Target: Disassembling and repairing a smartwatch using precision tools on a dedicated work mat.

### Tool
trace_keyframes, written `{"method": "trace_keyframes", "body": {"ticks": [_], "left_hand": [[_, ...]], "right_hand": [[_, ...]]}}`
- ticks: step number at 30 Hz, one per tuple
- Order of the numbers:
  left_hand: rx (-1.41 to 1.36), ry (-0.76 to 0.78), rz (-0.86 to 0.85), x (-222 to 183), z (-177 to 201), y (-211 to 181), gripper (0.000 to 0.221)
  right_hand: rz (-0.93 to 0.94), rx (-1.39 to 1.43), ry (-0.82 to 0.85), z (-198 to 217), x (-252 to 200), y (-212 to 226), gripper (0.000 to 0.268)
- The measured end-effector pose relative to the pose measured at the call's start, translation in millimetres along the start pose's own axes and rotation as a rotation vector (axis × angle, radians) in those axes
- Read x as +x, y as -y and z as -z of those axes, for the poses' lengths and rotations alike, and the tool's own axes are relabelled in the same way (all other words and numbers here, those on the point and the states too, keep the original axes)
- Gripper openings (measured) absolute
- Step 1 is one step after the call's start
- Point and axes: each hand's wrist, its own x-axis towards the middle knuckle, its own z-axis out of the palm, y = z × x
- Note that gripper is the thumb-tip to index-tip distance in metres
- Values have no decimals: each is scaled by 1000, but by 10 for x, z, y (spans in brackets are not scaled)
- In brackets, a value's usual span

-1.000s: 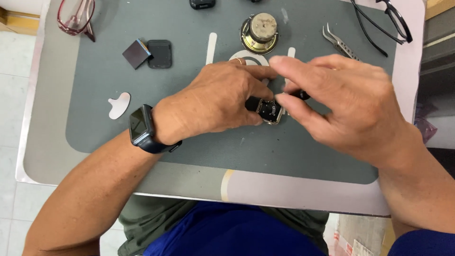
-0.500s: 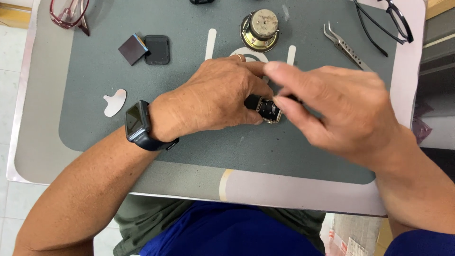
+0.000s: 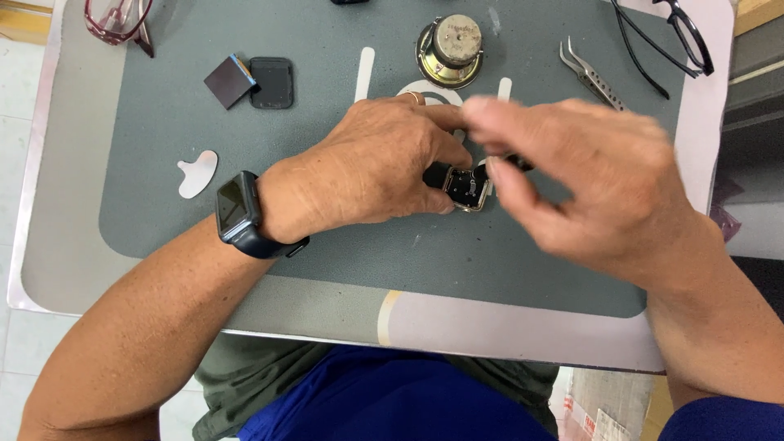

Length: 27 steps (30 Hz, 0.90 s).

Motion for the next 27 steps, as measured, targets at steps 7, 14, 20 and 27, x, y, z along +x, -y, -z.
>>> {"method": "trace_keyframes", "body": {"ticks": [7, 14, 20, 27], "left_hand": [[-29, 52, 58, 1, 21, -37, 19], [-21, 11, 5, 0, 37, -39, 39], [-20, 44, 65, 4, 17, -29, 30], [13, 57, 52, 11, 7, -16, 37]], "right_hand": [[42, -99, -40, -21, -26, -21, 21], [71, 37, -37, -41, 32, 30, 31], [56, 11, -112, -97, 39, 26, 33], [28, -67, -87, -39, -26, -50, 28]]}}
